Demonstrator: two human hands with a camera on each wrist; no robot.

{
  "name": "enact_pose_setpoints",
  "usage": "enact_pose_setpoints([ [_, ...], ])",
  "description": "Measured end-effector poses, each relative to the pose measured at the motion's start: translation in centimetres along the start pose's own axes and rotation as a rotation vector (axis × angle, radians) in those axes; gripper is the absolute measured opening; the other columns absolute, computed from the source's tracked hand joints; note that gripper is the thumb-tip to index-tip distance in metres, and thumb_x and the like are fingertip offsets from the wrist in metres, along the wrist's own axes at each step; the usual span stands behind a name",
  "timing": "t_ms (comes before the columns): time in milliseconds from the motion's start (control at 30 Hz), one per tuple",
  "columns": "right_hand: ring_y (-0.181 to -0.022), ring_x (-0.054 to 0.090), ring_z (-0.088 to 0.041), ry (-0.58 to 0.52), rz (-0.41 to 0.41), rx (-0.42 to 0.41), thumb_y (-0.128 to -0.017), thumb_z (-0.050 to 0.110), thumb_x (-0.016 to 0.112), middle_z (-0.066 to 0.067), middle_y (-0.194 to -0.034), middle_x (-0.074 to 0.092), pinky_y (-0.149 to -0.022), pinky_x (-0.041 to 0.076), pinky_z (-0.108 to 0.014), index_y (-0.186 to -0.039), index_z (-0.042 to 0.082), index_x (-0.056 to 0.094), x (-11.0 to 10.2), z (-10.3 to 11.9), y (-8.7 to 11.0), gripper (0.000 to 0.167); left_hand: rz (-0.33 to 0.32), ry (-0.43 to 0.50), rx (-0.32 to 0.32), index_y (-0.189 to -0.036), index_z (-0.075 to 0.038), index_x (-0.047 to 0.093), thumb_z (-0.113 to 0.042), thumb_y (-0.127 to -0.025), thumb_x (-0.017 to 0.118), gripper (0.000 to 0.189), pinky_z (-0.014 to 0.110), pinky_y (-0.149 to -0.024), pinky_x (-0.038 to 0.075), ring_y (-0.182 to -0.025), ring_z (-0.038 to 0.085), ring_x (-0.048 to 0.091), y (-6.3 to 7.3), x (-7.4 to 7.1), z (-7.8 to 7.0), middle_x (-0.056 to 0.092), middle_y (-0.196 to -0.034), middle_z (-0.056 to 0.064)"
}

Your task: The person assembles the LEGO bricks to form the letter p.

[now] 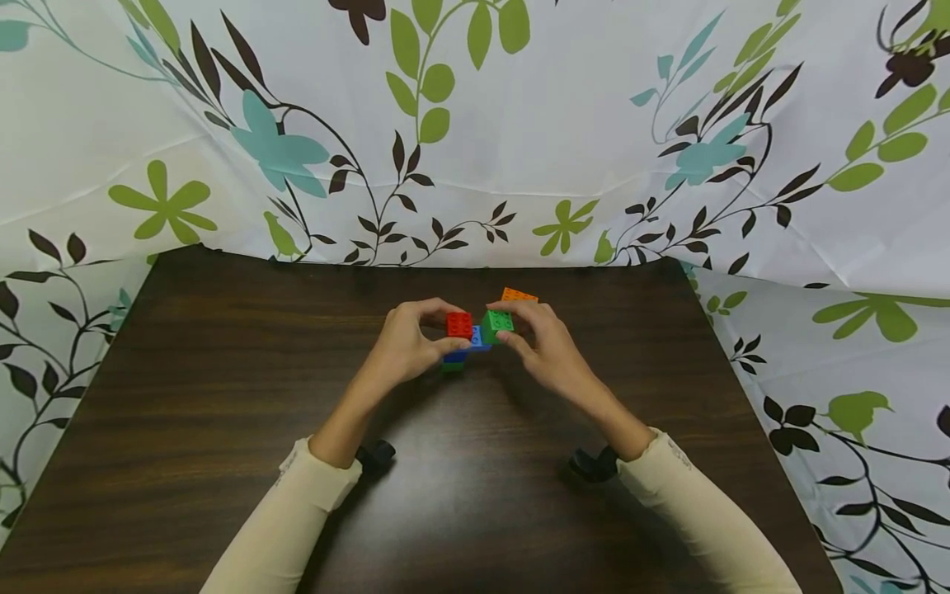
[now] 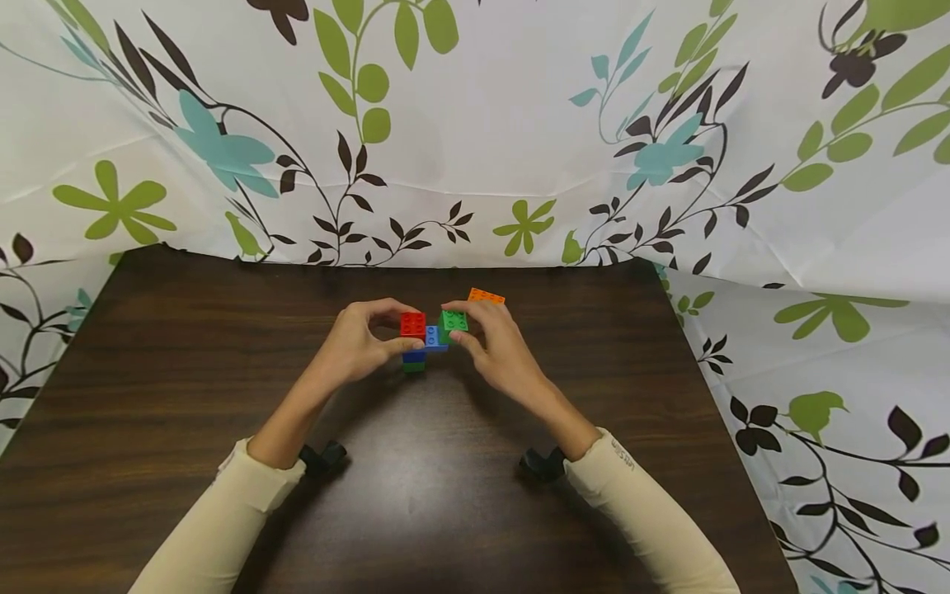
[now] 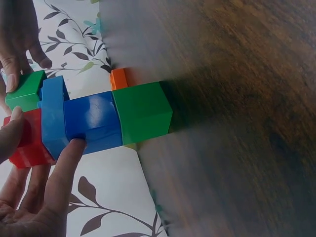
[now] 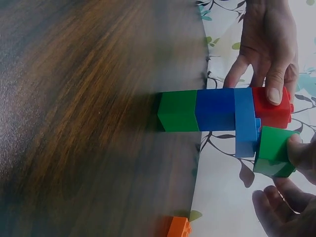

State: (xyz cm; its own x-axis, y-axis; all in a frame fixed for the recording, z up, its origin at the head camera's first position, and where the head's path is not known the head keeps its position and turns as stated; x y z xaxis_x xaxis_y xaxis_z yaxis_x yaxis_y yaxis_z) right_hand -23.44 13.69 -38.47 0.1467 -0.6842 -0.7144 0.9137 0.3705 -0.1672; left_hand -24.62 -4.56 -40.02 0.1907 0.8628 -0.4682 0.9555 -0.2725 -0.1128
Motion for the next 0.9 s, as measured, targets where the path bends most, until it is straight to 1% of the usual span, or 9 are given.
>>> enact_pose_setpoints([
  [67, -0.108, 0.055, -0.027, 0.015, 0.000, -0.015, -0.103, 0.013, 0.073, -0.011, -0.128, 0.070, -0.093, 0.053, -0.042, -0.143, 0.014, 0.067, 0.1, 0.1, 0.0, 0.041, 0.000, -0.001, -0.001, -0.118, -0.007, 0.079, -0.014, -0.085, 0.093, 0.037, 0.053, -0.088, 0.062, -0.105, 0.031, 0.079, 0.0, 0.0, 0.0, 0.083, -0.110, 0.014],
  [200, -0.105, 0.053, -0.027, 0.052, -0.008, -0.055, -0.101, 0.013, 0.074, -0.011, -0.122, 0.070, -0.090, 0.051, -0.041, -0.142, 0.014, 0.068, 0.1, 0.5, -0.1, 0.041, -0.001, 0.005, -0.009, -0.119, -0.007, 0.079, -0.015, -0.085, 0.093, 0.037, 0.055, -0.090, 0.062, -0.106, 0.032, 0.078, 0.0, -0.1, 0.2, 0.083, -0.111, 0.014],
  [333, -0.108, 0.055, -0.032, 0.109, -0.008, -0.082, -0.101, 0.015, 0.075, -0.012, -0.125, 0.071, -0.090, 0.050, -0.044, -0.140, 0.013, 0.069, 0.3, 0.9, -0.2, 0.040, 0.004, 0.006, -0.023, -0.119, -0.008, 0.079, -0.015, -0.085, 0.093, 0.037, 0.056, -0.092, 0.060, -0.108, 0.032, 0.077, 0.0, 0.0, 0.4, 0.083, -0.112, 0.014],
  [500, -0.121, 0.060, -0.034, 0.175, -0.001, -0.091, -0.099, 0.015, 0.077, -0.014, -0.133, 0.071, -0.101, 0.054, -0.055, -0.140, 0.012, 0.069, 0.3, 1.2, -0.2, 0.041, 0.004, 0.004, -0.024, -0.119, -0.009, 0.080, -0.016, -0.085, 0.093, 0.037, 0.057, -0.097, 0.058, -0.109, 0.032, 0.077, 0.0, -0.1, 0.5, 0.083, -0.112, 0.013],
  [567, -0.125, 0.060, -0.034, 0.177, 0.004, -0.091, -0.099, 0.015, 0.078, -0.014, -0.135, 0.071, -0.105, 0.053, -0.058, -0.140, 0.012, 0.069, 0.4, 1.2, -0.3, 0.042, -0.001, 0.003, -0.026, -0.119, -0.009, 0.080, -0.016, -0.085, 0.094, 0.038, 0.055, -0.096, 0.059, -0.109, 0.031, 0.077, 0.0, -0.2, 0.5, 0.083, -0.112, 0.013],
  [667, -0.127, 0.061, -0.034, 0.162, 0.011, -0.089, -0.098, 0.015, 0.079, -0.013, -0.136, 0.071, -0.108, 0.052, -0.059, -0.140, 0.012, 0.069, 0.4, 1.2, -0.4, 0.044, -0.005, -0.002, -0.031, -0.119, -0.010, 0.080, -0.016, -0.084, 0.094, 0.038, 0.052, -0.091, 0.060, -0.107, 0.030, 0.077, 0.0, -0.3, 0.5, 0.083, -0.111, 0.012],
  [733, -0.129, 0.062, -0.034, 0.146, 0.013, -0.083, -0.097, 0.014, 0.080, -0.013, -0.136, 0.071, -0.116, 0.047, -0.061, -0.140, 0.011, 0.069, 0.4, 1.0, -0.5, 0.044, -0.002, 0.000, -0.031, -0.119, -0.010, 0.080, -0.016, -0.084, 0.094, 0.038, 0.051, -0.090, 0.059, -0.107, 0.030, 0.076, 0.0, -0.2, 0.6, 0.083, -0.111, 0.012],
  [833, -0.129, 0.065, -0.033, 0.111, 0.010, -0.077, -0.096, 0.014, 0.081, -0.012, -0.136, 0.072, -0.127, 0.034, -0.065, -0.139, 0.011, 0.069, 0.3, 0.5, -0.5, 0.045, -0.001, 0.003, -0.028, -0.119, -0.010, 0.080, -0.017, -0.084, 0.094, 0.038, 0.053, -0.093, 0.058, -0.108, 0.030, 0.076, -0.1, -0.1, 0.6, 0.083, -0.111, 0.012],
  [900, -0.123, 0.068, -0.034, 0.083, 0.006, -0.072, -0.095, 0.013, 0.082, -0.012, -0.134, 0.073, -0.127, 0.033, -0.064, -0.139, 0.010, 0.068, 0.3, 0.2, -0.5, 0.046, -0.002, 0.007, -0.029, -0.119, -0.010, 0.080, -0.017, -0.084, 0.094, 0.038, 0.054, -0.096, 0.057, -0.109, 0.031, 0.075, -0.1, 0.0, 0.7, 0.083, -0.111, 0.012],
])
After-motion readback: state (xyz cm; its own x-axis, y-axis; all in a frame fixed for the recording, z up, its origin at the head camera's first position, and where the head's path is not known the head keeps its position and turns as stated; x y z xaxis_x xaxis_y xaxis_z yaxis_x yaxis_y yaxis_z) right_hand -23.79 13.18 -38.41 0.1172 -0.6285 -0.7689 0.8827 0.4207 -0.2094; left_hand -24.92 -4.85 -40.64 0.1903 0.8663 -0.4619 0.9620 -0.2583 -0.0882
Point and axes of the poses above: each hand's wrist, its own y-axis away from the middle knuckle, its own x-axis out of the palm, z = x × y, the point moved 9 cm from there along -y, towards the middle knuckle
